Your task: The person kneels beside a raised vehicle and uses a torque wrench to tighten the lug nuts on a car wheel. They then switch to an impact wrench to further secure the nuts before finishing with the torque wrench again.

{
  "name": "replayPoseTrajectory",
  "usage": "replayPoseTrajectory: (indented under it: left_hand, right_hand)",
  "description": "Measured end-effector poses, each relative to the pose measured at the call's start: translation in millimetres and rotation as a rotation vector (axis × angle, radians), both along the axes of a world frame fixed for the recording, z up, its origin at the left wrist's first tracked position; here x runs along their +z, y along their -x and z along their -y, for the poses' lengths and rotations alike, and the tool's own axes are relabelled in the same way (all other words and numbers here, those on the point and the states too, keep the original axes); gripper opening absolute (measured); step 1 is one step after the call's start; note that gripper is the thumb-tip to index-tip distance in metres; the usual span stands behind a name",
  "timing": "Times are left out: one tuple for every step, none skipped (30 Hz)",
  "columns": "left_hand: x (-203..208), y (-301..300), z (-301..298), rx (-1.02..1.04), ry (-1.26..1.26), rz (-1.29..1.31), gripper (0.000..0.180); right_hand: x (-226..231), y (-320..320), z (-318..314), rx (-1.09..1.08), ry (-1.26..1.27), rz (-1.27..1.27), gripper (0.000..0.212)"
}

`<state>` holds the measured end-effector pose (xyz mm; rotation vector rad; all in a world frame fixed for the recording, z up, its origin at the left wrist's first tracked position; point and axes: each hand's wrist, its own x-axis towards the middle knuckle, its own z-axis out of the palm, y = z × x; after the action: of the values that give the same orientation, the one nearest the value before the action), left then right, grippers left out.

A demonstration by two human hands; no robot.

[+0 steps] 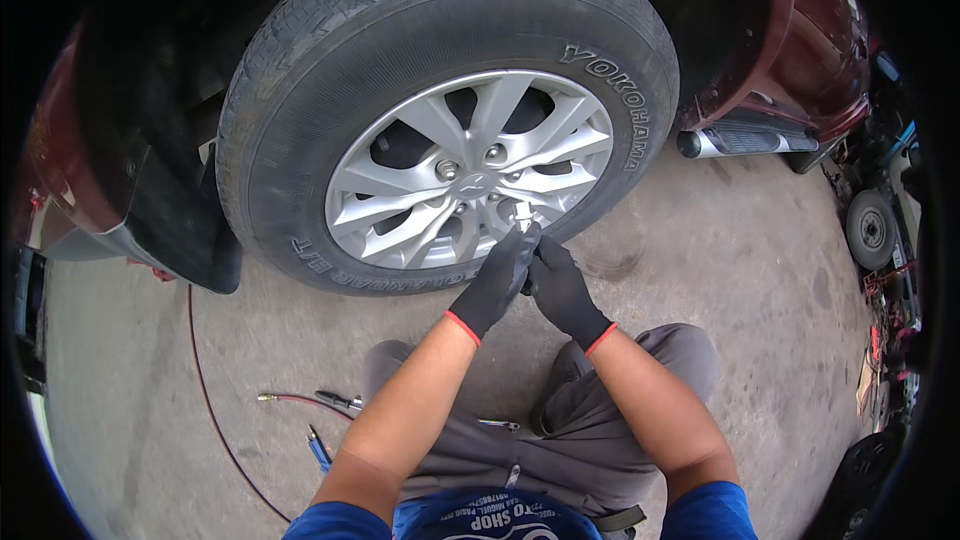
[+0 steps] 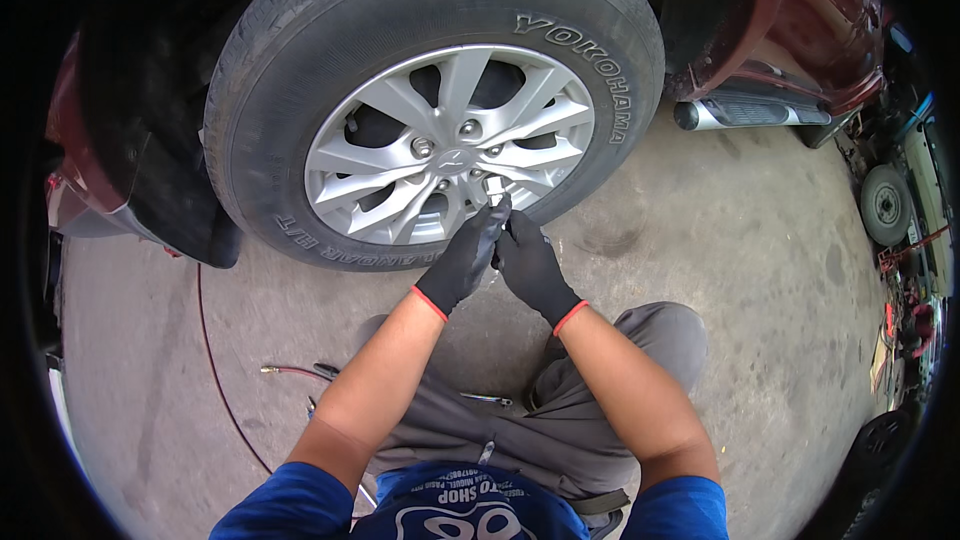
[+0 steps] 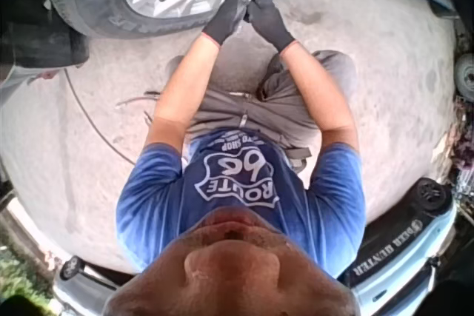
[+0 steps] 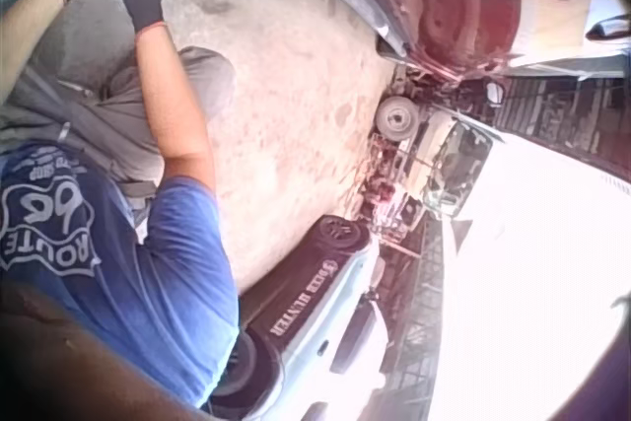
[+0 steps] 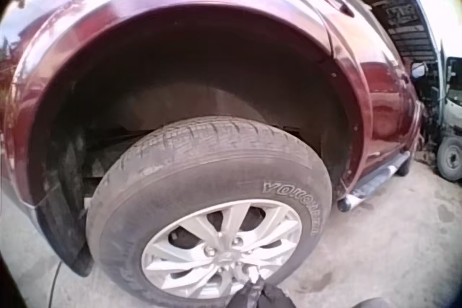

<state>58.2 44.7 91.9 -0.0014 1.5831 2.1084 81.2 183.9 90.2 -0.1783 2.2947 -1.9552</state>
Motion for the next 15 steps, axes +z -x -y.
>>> replayPoseTrajectory:
  left_hand:
    - [21.7,-2.8,5.5,-0.006,0.303,-0.215,0.059]
    - [48.0,-6.6,14.6,0.125,0.609,-0.542,0.060]
    - [76.9,-14.1,28.2,0.214,0.938,-0.825,0.061]
    - [111.1,-12.9,42.0,0.379,0.860,-1.000,0.051]
    - [146.7,-14.2,59.2,0.523,0.754,-1.188,0.048]
    - [181.9,-13.6,78.0,0.592,0.632,-1.335,0.040]
    - [216.0,-10.9,95.7,0.642,0.713,-1.612,0.035]
    - [247.1,-9.7,117.0,0.727,0.847,-1.780,0.033]
    - [275.2,-3.7,129.4,0.810,0.929,-1.873,0.027]
    - [301.5,4.7,139.5,0.821,0.903,-1.968,0.032]
    - [312.8,5.3,144.0,0.777,0.856,-1.735,0.036]
    - [322.1,8.6,146.4,0.726,0.802,-1.503,0.040]
    - [328.9,14.3,147.0,0.672,0.873,-1.478,0.041]
    - [333.8,21.9,144.9,0.615,0.938,-1.452,0.041]
    - [334.5,29.3,141.8,0.559,1.000,-1.426,0.042]
  right_hand:
    - [-0.9,5.0,3.9,-0.022,0.169,0.054,0.025]
    - [-0.7,12.4,5.4,-0.125,0.006,-0.003,0.026]
    - [-1.7,20.9,9.0,-0.192,-0.130,-0.063,0.027]
    - [-2.7,29.2,12.2,-0.279,-0.263,-0.081,0.027]
    - [-2.6,37.8,12.8,-0.295,-0.469,-0.182,0.030]
    - [-3.4,45.8,14.3,-0.291,-0.524,-0.257,0.029]
    - [-4.2,53.0,15.0,-0.308,-0.596,-0.292,0.029]
    - [-5.5,58.9,15.2,-0.315,-0.686,-0.286,0.029]
    - [-6.8,64.5,15.8,-0.301,-0.715,-0.391,0.028]
    - [-8.6,68.0,16.1,-0.322,-0.789,-0.493,0.027]
    - [-10.5,70.5,16.9,-0.322,-0.870,-0.553,0.026]
    - [-12.4,71.9,17.5,-0.343,-0.923,-0.692,0.025]
    - [-14.4,72.6,19.1,-0.321,-0.990,-0.619,0.025]
    - [-16.1,72.8,20.0,-0.320,-1.030,-0.626,0.026]
    - [-17.3,73.1,20.8,-0.360,-1.096,-0.615,0.026]
